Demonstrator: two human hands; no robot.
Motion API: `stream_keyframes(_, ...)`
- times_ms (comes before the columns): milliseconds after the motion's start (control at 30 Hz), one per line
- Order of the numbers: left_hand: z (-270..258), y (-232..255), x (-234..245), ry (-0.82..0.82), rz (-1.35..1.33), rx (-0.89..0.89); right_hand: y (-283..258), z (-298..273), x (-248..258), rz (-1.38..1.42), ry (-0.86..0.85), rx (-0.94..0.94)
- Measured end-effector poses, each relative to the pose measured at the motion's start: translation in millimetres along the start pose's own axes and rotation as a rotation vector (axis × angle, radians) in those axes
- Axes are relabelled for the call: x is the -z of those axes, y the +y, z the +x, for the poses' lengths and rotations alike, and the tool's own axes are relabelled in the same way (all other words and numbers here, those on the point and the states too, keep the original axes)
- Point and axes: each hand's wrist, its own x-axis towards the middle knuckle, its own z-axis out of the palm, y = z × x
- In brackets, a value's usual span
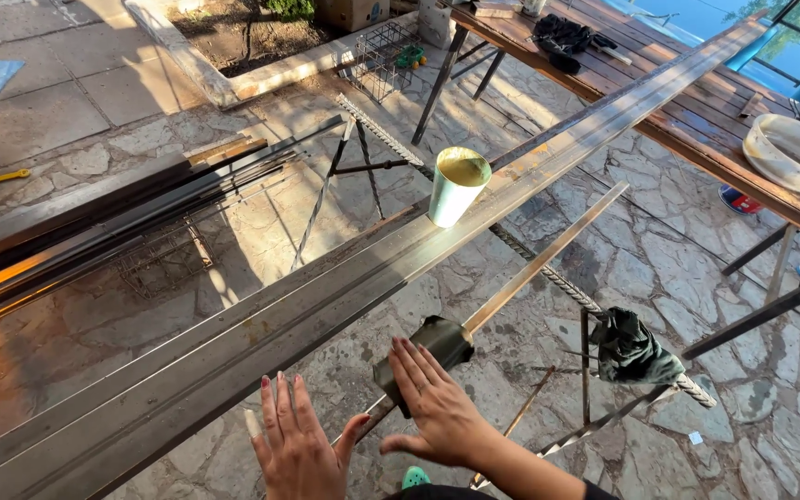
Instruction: Manual sanding of a long metal beam using a sanding block to prepare the surface.
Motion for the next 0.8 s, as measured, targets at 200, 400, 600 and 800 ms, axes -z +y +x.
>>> stream_keyframes(200,-1,3,3,0.072,-0.022,0.003,-23,-4,-3,0.041,-0.088,0.056)
stream_keyframes(400,0,-1,-1,-0.002,0.021,-0.020,15,11,-7,-0.093,-0.061,-0.144)
stream_keyframes(600,-3,3,-1,0.044,0.039,0.016,-20,-13,-6,0.046,-0.111,0.046)
stream_keyframes(800,-3,-1,-5,0.015,0.014,-0.012,17,10,-8,-0.034,-0.029,-0.131)
